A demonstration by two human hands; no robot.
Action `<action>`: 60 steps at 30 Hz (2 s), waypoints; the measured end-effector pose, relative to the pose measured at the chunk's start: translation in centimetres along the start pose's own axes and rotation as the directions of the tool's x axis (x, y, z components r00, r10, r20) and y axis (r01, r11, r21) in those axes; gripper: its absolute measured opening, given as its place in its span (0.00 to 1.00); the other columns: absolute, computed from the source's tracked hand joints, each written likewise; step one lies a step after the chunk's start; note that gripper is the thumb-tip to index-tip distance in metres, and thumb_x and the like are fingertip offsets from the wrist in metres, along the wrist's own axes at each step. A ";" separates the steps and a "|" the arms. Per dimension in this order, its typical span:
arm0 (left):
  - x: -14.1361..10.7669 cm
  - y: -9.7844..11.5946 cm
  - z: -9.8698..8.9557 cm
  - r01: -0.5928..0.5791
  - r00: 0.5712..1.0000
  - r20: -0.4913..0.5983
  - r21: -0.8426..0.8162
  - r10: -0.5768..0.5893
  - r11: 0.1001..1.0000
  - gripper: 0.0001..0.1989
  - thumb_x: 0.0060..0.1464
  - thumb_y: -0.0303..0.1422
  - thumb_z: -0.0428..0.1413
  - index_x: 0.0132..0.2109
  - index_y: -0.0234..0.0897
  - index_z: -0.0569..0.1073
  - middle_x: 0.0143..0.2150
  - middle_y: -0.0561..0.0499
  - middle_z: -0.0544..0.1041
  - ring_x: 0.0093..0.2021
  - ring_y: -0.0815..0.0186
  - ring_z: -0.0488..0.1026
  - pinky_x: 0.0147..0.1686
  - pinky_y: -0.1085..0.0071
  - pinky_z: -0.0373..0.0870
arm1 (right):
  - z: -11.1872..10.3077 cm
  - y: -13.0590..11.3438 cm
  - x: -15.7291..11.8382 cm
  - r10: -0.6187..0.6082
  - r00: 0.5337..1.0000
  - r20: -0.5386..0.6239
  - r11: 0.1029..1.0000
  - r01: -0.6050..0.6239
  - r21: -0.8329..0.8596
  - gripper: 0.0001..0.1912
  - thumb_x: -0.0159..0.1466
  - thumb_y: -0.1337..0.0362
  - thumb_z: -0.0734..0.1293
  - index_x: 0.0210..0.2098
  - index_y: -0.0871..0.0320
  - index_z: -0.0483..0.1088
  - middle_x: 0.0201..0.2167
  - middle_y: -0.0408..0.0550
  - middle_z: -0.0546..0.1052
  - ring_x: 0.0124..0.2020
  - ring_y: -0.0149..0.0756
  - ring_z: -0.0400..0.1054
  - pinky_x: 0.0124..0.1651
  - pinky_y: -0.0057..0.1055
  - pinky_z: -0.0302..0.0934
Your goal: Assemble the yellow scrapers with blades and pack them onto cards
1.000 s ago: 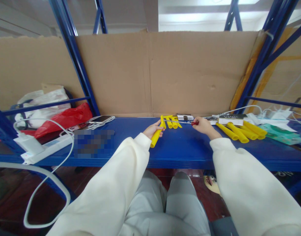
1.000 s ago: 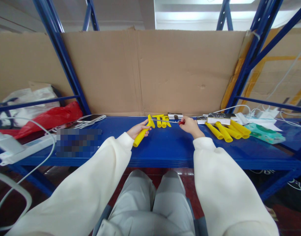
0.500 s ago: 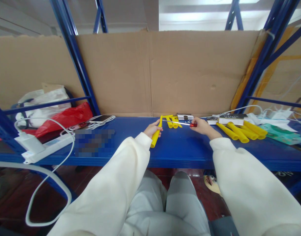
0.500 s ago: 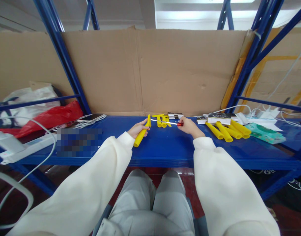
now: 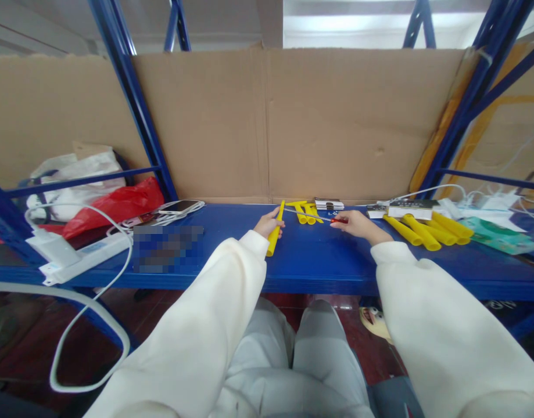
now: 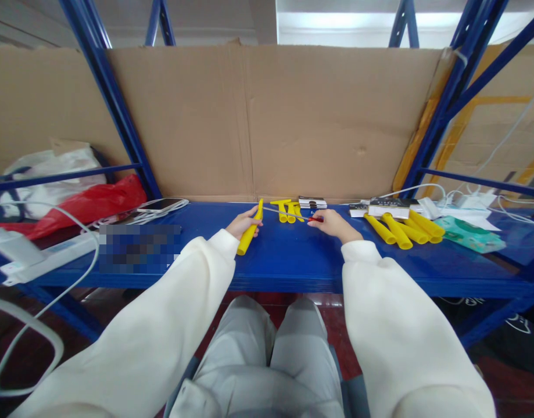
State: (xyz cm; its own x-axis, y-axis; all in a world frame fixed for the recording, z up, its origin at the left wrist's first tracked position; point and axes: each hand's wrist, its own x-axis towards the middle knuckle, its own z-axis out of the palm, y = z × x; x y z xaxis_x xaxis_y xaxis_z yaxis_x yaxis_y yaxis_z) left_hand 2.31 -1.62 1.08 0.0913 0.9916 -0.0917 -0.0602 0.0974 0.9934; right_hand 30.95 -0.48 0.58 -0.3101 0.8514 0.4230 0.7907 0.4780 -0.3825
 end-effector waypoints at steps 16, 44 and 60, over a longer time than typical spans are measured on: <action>-0.1 0.1 0.1 -0.012 0.999 -0.031 0.039 0.013 0.999 0.40 0.54 0.18 0.55 0.72 0.42 0.57 0.25 0.56 0.70 0.17 0.74 0.63 0.18 0.79 0.60 | -0.3 -1.2 -0.4 0.019 0.991 -0.129 0.968 -0.051 -0.248 0.11 0.61 0.53 0.69 0.32 0.53 0.74 0.34 0.49 0.81 0.35 0.41 0.73 0.34 0.31 0.59; -0.5 0.4 0.4 -0.025 0.995 -0.093 0.037 0.029 0.999 0.39 0.55 0.19 0.55 0.72 0.43 0.58 0.25 0.56 0.70 0.17 0.75 0.63 0.19 0.78 0.62 | 0.4 -1.7 -0.5 -0.058 0.986 -0.159 0.903 -0.016 -0.430 0.09 0.62 0.60 0.66 0.42 0.54 0.71 0.31 0.48 0.80 0.32 0.42 0.73 0.32 0.30 0.57; -1.3 0.9 0.8 -0.028 0.994 -0.101 0.028 0.030 0.999 0.40 0.54 0.15 0.51 0.72 0.40 0.57 0.23 0.58 0.69 0.16 0.74 0.62 0.18 0.78 0.59 | 0.6 -0.7 0.0 -0.009 0.994 -0.107 0.938 -0.028 -0.344 0.09 0.62 0.58 0.68 0.40 0.54 0.72 0.34 0.50 0.81 0.33 0.42 0.74 0.32 0.30 0.58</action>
State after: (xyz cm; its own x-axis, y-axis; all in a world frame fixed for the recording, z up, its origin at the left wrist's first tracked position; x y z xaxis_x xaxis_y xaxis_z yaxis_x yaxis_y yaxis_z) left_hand 2.97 -2.92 2.14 -0.0119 0.9976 -0.0681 -0.0353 0.0676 0.9971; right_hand 30.11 -0.73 0.34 -0.2593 0.8189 0.5120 0.9325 0.3504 -0.0882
